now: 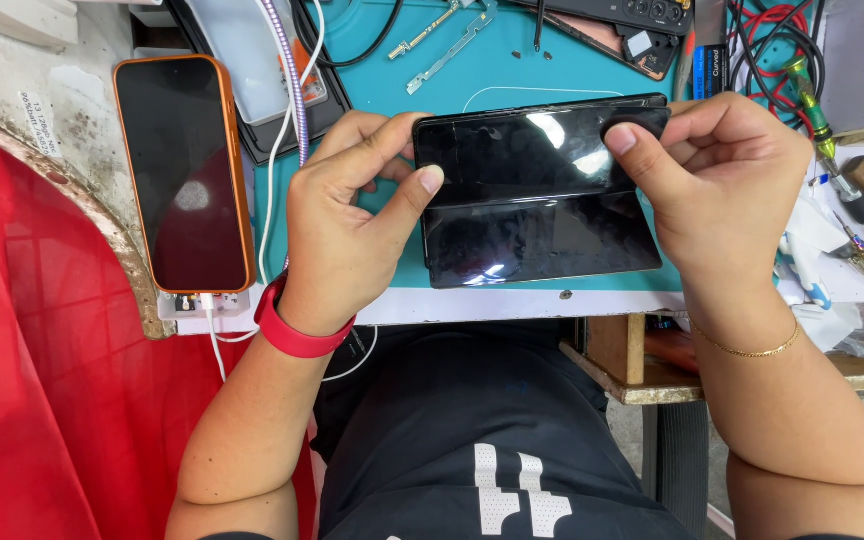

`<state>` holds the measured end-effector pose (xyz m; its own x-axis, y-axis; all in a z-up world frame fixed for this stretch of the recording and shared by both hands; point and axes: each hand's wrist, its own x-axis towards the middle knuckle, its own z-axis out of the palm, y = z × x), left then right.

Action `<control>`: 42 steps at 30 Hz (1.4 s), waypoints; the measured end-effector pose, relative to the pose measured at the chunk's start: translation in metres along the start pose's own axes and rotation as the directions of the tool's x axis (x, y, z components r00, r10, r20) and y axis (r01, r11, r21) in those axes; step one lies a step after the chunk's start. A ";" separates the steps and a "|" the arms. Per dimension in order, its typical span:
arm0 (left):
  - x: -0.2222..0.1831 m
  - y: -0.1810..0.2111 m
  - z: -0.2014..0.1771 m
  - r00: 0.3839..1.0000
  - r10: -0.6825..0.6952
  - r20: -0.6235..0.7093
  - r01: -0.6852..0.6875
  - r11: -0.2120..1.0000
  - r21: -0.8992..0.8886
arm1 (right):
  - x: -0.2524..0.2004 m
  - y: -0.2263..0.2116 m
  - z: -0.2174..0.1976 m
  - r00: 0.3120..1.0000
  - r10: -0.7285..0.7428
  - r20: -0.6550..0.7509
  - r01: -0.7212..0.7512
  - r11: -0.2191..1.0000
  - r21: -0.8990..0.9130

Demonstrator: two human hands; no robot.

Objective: Preparing the frame of a foldable smartphone for a screen replacement by removing old adhesive and inspecting the hinge.

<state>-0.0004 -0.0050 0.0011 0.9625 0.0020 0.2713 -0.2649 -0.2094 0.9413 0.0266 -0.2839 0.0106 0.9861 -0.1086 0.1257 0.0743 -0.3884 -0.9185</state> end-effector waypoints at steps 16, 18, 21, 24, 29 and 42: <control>0.000 0.003 0.000 0.999 -0.040 -0.007 0.040 0.997 0.066 | 0.000 -0.006 0.003 0.999 -0.048 -0.016 0.049 0.990 0.133; 0.000 0.003 0.000 1.000 -0.024 -0.007 0.024 0.996 0.084 | 0.001 -0.008 0.002 1.000 -0.006 0.002 0.006 0.992 0.128; 0.000 0.002 0.000 1.000 -0.022 -0.019 0.024 0.996 0.086 | 0.003 -0.007 -0.001 0.995 0.057 0.082 -0.072 0.980 0.184; 0.000 0.002 0.001 1.000 -0.018 -0.022 0.020 0.996 0.089 | 0.005 0.000 -0.004 0.989 0.119 0.092 -0.132 0.980 0.151; 0.000 0.001 0.002 1.000 -0.017 -0.023 0.019 0.996 0.085 | 0.004 0.006 -0.010 0.986 0.128 0.106 -0.147 0.968 0.203; -0.033 0.063 -0.004 0.983 0.181 -0.018 -0.180 0.983 0.040 | -0.122 -0.008 -0.128 0.562 -0.669 0.488 0.792 0.604 -0.085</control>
<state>-0.0497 -0.0143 0.0526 0.8976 -0.0185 0.4404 -0.4311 -0.2457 0.8682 -0.1135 -0.3846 0.0502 0.5766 0.6448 0.5018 0.8138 -0.3982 -0.4233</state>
